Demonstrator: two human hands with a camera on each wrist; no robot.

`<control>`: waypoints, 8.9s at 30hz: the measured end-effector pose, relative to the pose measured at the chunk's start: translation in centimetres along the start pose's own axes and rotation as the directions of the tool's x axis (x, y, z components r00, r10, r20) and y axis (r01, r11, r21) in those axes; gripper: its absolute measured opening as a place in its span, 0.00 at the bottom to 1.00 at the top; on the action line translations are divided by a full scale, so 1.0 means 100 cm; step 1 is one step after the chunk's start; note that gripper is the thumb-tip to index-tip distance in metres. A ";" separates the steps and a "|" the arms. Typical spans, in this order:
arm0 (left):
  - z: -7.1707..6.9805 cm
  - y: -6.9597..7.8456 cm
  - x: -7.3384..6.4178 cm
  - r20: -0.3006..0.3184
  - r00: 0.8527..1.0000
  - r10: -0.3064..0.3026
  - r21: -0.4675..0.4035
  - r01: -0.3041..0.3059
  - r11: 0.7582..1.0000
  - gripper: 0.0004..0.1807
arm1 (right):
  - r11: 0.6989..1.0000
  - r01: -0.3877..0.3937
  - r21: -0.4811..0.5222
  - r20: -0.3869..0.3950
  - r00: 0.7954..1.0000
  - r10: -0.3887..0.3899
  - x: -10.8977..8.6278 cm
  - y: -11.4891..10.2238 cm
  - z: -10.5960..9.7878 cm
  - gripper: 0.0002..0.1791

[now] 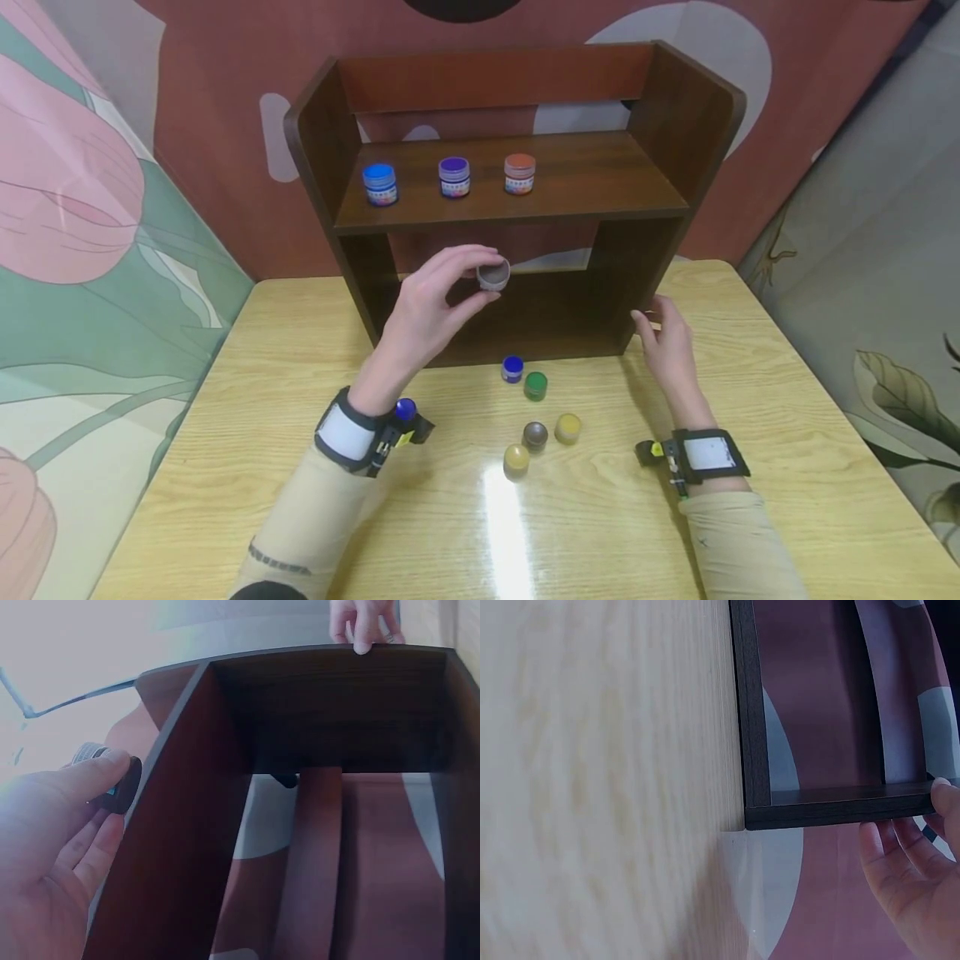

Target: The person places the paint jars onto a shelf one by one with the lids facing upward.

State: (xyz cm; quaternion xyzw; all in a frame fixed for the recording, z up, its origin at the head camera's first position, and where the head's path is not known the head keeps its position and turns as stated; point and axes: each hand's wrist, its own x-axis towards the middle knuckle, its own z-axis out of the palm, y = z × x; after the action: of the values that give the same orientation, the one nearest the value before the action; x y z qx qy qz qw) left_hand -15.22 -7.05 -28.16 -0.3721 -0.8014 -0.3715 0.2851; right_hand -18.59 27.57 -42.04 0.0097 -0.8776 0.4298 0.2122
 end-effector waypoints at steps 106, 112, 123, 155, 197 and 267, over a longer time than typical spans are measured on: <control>0.065 0.036 0.140 0.275 0.932 -0.234 0.233 0.172 0.957 0.20 | 1.000 0.012 0.025 0.025 1.000 -0.012 -0.011 0.001 0.003 0.22; 0.069 0.036 0.145 0.281 0.917 -0.283 0.252 0.214 0.944 0.21 | 1.000 0.004 0.027 0.028 1.000 -0.004 -0.011 0.001 0.003 0.23; 0.076 0.037 0.147 0.268 0.914 -0.303 0.290 0.223 0.930 0.23 | 1.000 -0.008 0.019 0.034 0.999 0.007 -0.011 0.001 0.002 0.23; 0.079 0.036 0.144 0.172 0.917 -0.361 0.270 0.308 0.912 0.26 | 1.000 -0.009 0.023 0.042 0.999 0.008 -0.009 0.001 0.003 0.24; 0.038 0.032 0.065 0.061 0.992 0.110 0.284 -0.123 0.951 0.13 | 1.000 0.001 0.018 0.032 1.000 -0.001 -0.009 0.002 0.004 0.23; -0.005 -0.050 -0.120 0.616 0.453 -0.645 0.489 0.422 0.763 0.12 | 1.000 0.019 0.025 0.031 0.999 -0.020 -0.008 0.002 0.006 0.23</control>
State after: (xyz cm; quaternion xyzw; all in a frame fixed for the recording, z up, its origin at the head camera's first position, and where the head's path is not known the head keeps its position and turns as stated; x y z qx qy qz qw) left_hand -12.46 -14.34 -38.58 -0.1757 -0.9609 -0.1407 -0.1614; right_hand -18.08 27.14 -42.80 0.0274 -0.8753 0.4382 0.2026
